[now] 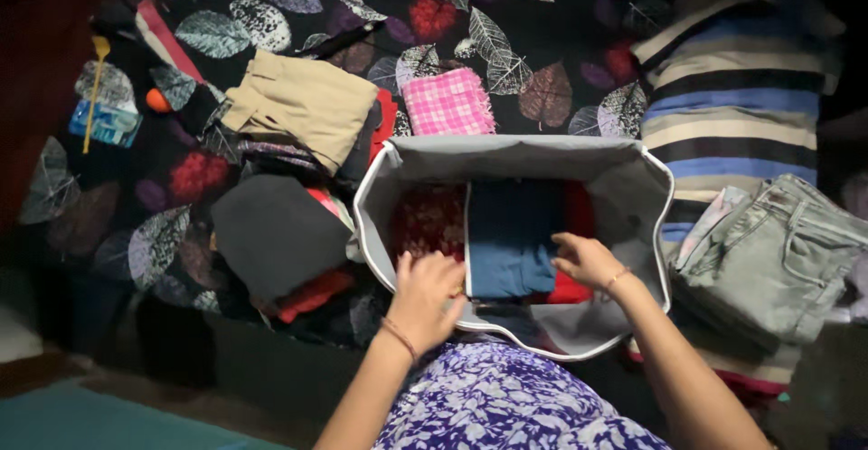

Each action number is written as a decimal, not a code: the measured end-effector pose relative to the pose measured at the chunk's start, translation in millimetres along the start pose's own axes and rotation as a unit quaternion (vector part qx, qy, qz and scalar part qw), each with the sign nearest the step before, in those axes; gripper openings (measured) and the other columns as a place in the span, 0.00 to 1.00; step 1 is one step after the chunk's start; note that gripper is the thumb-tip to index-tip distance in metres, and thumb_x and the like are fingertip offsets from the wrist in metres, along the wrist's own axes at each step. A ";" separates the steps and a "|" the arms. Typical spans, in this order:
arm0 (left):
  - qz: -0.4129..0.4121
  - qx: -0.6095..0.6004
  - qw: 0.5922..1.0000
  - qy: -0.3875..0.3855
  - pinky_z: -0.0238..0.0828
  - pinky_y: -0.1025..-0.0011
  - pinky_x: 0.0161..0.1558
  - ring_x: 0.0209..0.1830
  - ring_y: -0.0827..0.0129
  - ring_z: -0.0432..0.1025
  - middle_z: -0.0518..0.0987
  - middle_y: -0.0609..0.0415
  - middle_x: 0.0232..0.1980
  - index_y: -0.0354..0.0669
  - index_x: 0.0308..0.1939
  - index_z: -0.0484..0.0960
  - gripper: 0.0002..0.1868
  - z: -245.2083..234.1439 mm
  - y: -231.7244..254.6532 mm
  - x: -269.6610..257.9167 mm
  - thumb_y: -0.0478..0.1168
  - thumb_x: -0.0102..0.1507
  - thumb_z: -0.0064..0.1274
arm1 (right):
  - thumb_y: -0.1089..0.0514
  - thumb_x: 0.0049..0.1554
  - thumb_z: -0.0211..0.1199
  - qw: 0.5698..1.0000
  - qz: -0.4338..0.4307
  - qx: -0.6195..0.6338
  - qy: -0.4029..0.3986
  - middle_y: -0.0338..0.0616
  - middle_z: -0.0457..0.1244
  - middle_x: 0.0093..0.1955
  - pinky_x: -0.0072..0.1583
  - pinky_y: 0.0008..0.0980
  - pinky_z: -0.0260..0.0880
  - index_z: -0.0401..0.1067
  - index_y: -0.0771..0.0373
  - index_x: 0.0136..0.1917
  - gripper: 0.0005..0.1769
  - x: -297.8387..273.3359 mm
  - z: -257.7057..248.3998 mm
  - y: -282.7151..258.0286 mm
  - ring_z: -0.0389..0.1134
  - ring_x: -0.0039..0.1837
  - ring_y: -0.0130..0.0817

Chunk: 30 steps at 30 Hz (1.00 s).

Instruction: The person removes various clothing items from a storage bin and places them onto a bed. They handle a white patterned shirt, red clothing, blue and black jeans, and floral-patterned fabric by hand.

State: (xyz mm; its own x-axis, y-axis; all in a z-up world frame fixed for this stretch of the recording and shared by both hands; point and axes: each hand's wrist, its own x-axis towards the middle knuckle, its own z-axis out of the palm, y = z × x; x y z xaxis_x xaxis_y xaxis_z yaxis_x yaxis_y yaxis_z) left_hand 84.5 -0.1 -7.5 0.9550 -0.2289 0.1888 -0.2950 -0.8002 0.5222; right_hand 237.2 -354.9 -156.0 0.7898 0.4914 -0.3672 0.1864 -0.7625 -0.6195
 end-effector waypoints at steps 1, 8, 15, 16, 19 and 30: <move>-0.005 0.003 1.000 0.004 0.47 0.37 0.69 0.66 0.50 0.65 0.76 0.46 0.61 0.43 0.60 0.78 0.28 6.0 12.0 -4.2 0.44 0.56 0.61 | 0.53 0.52 0.69 1.000 -0.006 -0.004 -0.004 0.51 0.73 0.50 0.56 0.39 0.75 0.68 0.60 0.67 0.31 11.0 -4.3 2.0 0.76 0.52 0.44; -0.092 0.013 0.988 -0.125 0.34 0.27 0.69 0.66 0.49 0.63 0.76 0.46 0.54 0.43 0.52 0.82 0.26 34.8 62.7 -22.9 0.48 0.52 0.66 | 0.51 0.53 0.70 0.997 -0.056 0.033 -0.047 0.52 0.74 0.50 0.57 0.37 0.75 0.70 0.62 0.66 0.30 99.5 -12.8 18.9 0.77 0.53 0.43; -0.138 0.102 0.983 -0.071 0.34 0.24 0.71 0.63 0.46 0.68 0.80 0.45 0.41 0.43 0.31 0.86 0.06 59.7 82.5 -45.8 0.33 0.58 0.53 | 0.44 0.52 0.68 0.985 -0.020 -0.153 -0.078 0.58 0.69 0.62 0.67 0.42 0.69 0.69 0.62 0.70 0.37 176.7 25.2 39.6 0.70 0.65 0.51; -0.146 0.103 0.981 -0.069 0.34 0.24 0.71 0.63 0.47 0.68 0.80 0.45 0.41 0.43 0.31 0.86 0.06 61.1 85.1 -50.8 0.33 0.58 0.53 | 0.44 0.52 0.68 0.976 -0.035 -0.201 -0.075 0.60 0.63 0.67 0.70 0.43 0.63 0.66 0.64 0.71 0.39 181.9 29.6 40.2 0.64 0.69 0.54; -0.157 0.091 0.982 -0.046 0.34 0.24 0.69 0.62 0.43 0.68 0.80 0.44 0.38 0.41 0.29 0.86 0.09 61.8 92.8 -59.3 0.32 0.55 0.49 | 0.47 0.53 0.66 0.960 -0.057 -0.266 -0.067 0.62 0.56 0.75 0.75 0.44 0.56 0.64 0.64 0.73 0.39 195.2 38.2 37.7 0.56 0.76 0.56; -0.164 0.080 0.983 -0.025 0.37 0.23 0.68 0.63 0.42 0.67 0.79 0.42 0.39 0.40 0.29 0.85 0.08 55.1 102.9 -62.6 0.33 0.56 0.50 | 0.53 0.46 0.72 0.959 -0.063 -0.273 -0.049 0.60 0.54 0.77 0.77 0.45 0.56 0.56 0.61 0.77 0.49 217.7 43.2 25.2 0.53 0.79 0.55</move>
State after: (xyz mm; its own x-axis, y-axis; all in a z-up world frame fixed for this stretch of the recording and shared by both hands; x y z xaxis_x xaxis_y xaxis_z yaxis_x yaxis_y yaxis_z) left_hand -3.9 -98.6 -11.4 0.9994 0.0321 -0.0113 0.0339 -0.9119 0.4091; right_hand 388.6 -249.0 -281.6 0.6872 0.6105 -0.3937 0.5752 -0.7883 -0.2183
